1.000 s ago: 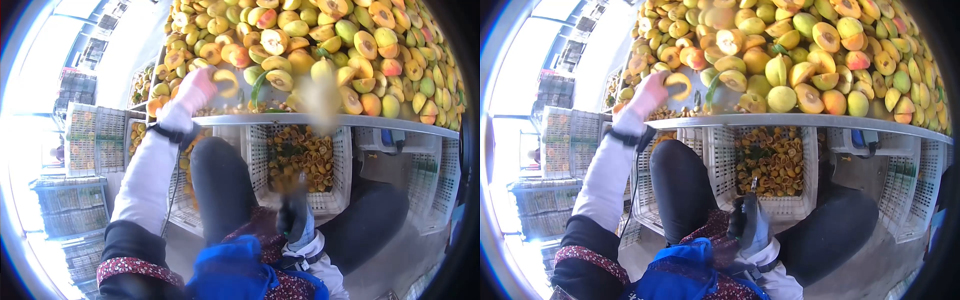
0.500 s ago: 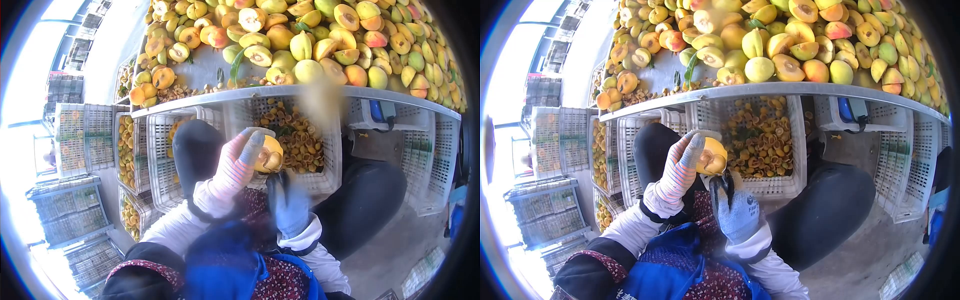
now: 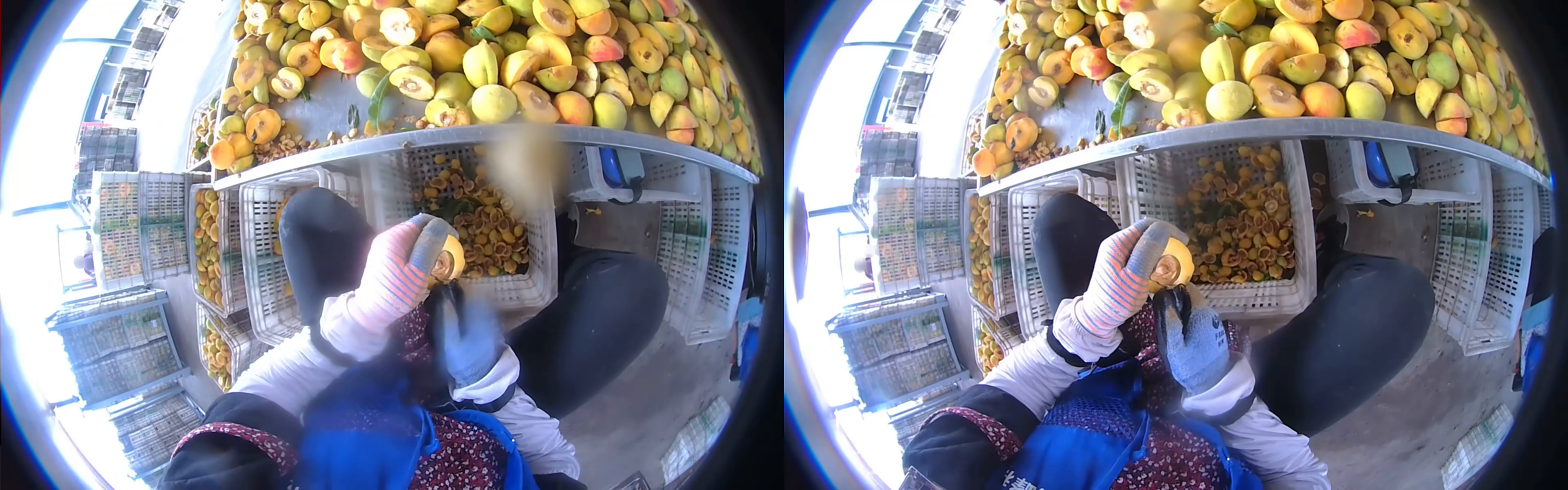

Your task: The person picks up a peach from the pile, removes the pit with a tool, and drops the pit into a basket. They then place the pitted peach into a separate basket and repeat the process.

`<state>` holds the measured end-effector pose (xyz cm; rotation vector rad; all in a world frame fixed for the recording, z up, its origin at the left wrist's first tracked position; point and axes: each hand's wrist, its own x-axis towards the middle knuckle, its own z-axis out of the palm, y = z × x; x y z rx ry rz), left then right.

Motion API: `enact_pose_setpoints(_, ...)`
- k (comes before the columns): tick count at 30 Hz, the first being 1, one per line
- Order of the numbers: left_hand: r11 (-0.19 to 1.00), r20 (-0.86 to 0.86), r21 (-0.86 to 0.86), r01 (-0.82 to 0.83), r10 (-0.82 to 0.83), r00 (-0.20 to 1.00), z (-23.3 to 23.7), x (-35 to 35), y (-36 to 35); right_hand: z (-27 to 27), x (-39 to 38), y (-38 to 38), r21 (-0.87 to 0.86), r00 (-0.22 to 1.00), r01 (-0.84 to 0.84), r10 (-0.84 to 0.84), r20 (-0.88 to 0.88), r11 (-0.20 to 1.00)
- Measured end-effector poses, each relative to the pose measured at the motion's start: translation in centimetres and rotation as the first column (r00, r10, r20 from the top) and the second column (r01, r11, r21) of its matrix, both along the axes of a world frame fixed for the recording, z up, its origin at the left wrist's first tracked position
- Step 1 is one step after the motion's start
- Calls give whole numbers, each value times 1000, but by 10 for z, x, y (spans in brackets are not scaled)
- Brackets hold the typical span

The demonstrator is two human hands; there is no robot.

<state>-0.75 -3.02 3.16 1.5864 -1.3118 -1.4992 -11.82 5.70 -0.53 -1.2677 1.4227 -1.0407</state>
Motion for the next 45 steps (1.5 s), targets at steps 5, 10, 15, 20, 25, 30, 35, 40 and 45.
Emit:
enact_pose_setpoints(5,996,172,5,85,-85,981,-10,6,2,-7,4,11,47,1000,17,-16,-22,999)
enact_pose_setpoints(10,993,54,-91,-79,84,995,-14,-6,13,-10,8,12,-50,995,87,-84,55,995)
enact_pose_setpoints(15,948,-246,-26,-318,303,921,-16,-15,22,-4,14,10,16,990,112,-110,-89,994)
enact_pose_setpoints(20,958,-137,-94,-270,256,957,-21,-13,24,-5,12,12,-10,972,11,-14,-234,1000)
enact_pose_setpoints(25,989,-62,33,-146,148,987,-11,-12,15,-15,1,13,-197,960,-46,-11,-281,979)
enact_pose_setpoints(30,979,203,-36,200,-189,961,-5,3,4,-5,-11,5,384,676,-383,-28,736,840)
enact_pose_setpoints(35,912,151,-329,244,-205,967,-22,7,4,-13,-12,3,121,-261,-761,-471,843,638)
enact_pose_setpoints(40,910,-478,404,93,123,870,-29,11,11,-12,-6,1,-167,-631,-692,-477,612,702)
enact_pose_setpoints(45,836,-245,336,-433,522,817,-38,24,29,-14,-10,-9,-100,-646,-581,-383,660,807)
